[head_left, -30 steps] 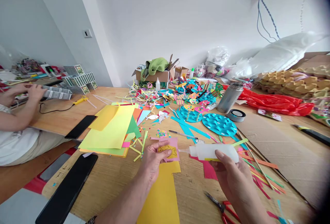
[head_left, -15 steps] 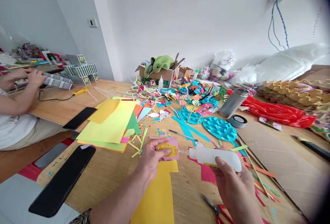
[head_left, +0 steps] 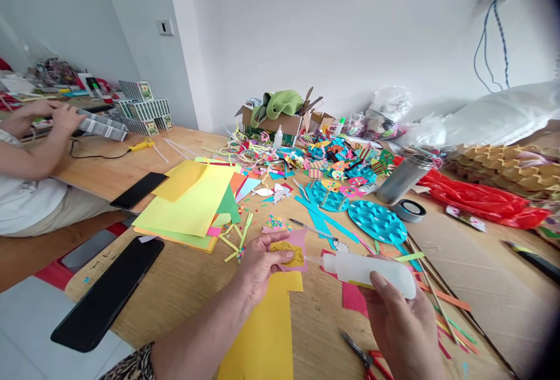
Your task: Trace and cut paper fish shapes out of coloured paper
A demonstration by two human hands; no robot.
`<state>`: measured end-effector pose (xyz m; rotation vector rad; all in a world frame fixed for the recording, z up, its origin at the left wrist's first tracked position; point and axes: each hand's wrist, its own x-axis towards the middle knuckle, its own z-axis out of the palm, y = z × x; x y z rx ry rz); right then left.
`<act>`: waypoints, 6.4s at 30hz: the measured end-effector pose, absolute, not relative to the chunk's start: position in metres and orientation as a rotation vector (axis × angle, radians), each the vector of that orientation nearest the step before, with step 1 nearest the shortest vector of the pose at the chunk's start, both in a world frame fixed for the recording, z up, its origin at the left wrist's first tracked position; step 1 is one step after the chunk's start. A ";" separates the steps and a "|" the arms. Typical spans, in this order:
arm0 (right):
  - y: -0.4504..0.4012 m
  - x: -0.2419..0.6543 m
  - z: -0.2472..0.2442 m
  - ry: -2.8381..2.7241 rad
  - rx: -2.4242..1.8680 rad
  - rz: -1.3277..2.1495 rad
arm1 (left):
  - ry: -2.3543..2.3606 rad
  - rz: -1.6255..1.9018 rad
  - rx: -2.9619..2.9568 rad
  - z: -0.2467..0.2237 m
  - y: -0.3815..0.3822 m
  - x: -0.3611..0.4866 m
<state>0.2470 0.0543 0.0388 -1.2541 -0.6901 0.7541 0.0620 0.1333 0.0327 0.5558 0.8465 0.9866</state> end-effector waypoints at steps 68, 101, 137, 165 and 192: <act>0.056 0.245 0.039 -0.718 -1.330 0.730 | 0.841 1.033 0.562 0.027 0.134 0.064; 0.054 0.249 0.036 -0.784 -1.485 0.643 | 0.897 1.012 0.466 0.035 0.134 0.063; 0.052 0.247 0.034 -0.799 -1.503 0.672 | 0.889 0.949 0.341 0.032 0.135 0.064; 0.062 0.250 0.042 -0.468 -1.062 0.770 | 0.926 1.004 0.751 0.024 0.131 0.066; 0.072 0.249 0.051 -0.292 -0.953 0.898 | 0.786 0.938 0.640 0.026 0.132 0.064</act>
